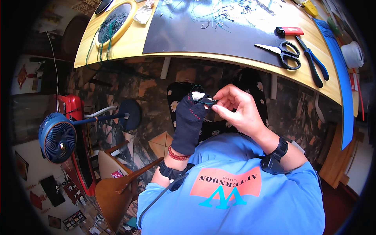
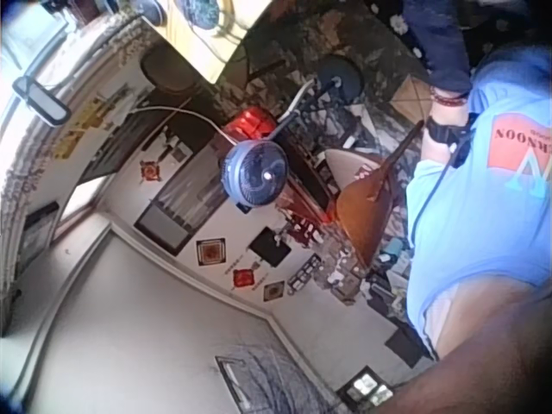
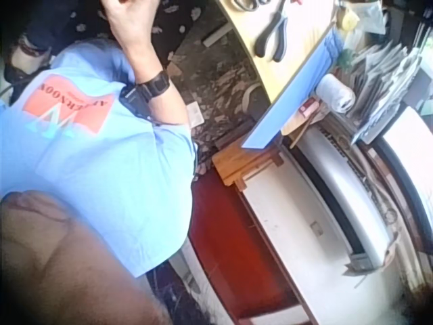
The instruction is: Assembling or repairing a small fishing lure or decorative item using a hook, string, and pliers at a desk.
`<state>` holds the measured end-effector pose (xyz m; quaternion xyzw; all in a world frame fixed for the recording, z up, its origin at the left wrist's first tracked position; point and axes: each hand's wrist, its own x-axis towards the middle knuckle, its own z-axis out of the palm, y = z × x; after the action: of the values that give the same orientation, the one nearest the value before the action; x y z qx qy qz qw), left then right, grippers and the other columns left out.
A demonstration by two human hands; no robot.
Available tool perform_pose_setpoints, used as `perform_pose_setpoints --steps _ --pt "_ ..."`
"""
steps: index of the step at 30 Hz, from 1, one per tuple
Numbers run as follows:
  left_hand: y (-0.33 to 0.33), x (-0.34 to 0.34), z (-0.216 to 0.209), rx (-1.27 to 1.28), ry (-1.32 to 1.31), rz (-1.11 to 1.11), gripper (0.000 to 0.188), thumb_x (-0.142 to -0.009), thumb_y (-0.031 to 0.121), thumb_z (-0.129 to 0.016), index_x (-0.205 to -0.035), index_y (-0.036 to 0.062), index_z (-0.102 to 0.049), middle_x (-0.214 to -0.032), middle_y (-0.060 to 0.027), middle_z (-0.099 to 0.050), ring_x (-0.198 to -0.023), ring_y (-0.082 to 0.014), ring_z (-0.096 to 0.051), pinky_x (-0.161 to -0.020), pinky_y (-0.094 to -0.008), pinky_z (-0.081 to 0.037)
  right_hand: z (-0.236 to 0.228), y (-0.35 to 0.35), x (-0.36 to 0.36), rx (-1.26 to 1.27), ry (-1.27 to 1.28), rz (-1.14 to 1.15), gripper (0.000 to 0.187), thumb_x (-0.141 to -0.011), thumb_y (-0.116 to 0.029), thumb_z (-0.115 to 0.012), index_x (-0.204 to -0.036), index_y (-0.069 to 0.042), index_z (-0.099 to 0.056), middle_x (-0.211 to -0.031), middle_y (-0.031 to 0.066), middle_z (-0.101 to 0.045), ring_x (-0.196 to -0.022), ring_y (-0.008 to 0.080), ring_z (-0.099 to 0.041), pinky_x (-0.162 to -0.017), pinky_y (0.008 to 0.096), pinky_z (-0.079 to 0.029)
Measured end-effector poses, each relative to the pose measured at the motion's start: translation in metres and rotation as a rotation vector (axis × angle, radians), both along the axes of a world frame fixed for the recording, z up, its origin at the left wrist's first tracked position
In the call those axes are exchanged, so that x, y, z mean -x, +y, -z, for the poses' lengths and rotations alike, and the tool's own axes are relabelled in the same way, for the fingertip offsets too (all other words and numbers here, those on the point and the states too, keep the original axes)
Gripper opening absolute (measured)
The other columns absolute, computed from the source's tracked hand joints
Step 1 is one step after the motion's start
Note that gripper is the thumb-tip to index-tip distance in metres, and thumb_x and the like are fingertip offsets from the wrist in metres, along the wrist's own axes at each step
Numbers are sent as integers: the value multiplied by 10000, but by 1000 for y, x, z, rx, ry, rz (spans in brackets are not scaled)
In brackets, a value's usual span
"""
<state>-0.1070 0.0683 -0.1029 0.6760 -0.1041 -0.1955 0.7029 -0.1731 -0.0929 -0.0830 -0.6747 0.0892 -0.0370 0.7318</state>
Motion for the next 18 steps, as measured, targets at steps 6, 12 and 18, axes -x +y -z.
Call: perform_pose_setpoints --steps 6,12,18 --pt "0 0 -7 -88 -66 72 107 -890 107 -707 -968 43 -671 -871 14 -653 -797 -69 -564 -708 -247 -463 8 -3 -2 -57 40 8 117 -907 -96 -694 -929 -10 -618 -735 -1 -643 -648 26 -575 -586 195 -463" --pt "-1 2 -7 -156 -105 40 107 -858 104 -746 -914 37 -684 -820 -11 -658 -751 -78 -595 -670 -248 -484 10 -3 -3 -98 48 -5 109 -924 -109 -658 -917 -15 -604 -736 15 -648 -646 43 -596 -588 202 -478" --pt "0 3 -6 -148 -214 38 129 -837 103 -771 -913 42 -687 -850 -27 -647 -761 -111 -617 -674 -259 -489 11 -12 -3 -324 203 -102 176 -928 -196 -655 -952 -28 -609 -770 42 -667 -648 73 -618 -593 209 -502"
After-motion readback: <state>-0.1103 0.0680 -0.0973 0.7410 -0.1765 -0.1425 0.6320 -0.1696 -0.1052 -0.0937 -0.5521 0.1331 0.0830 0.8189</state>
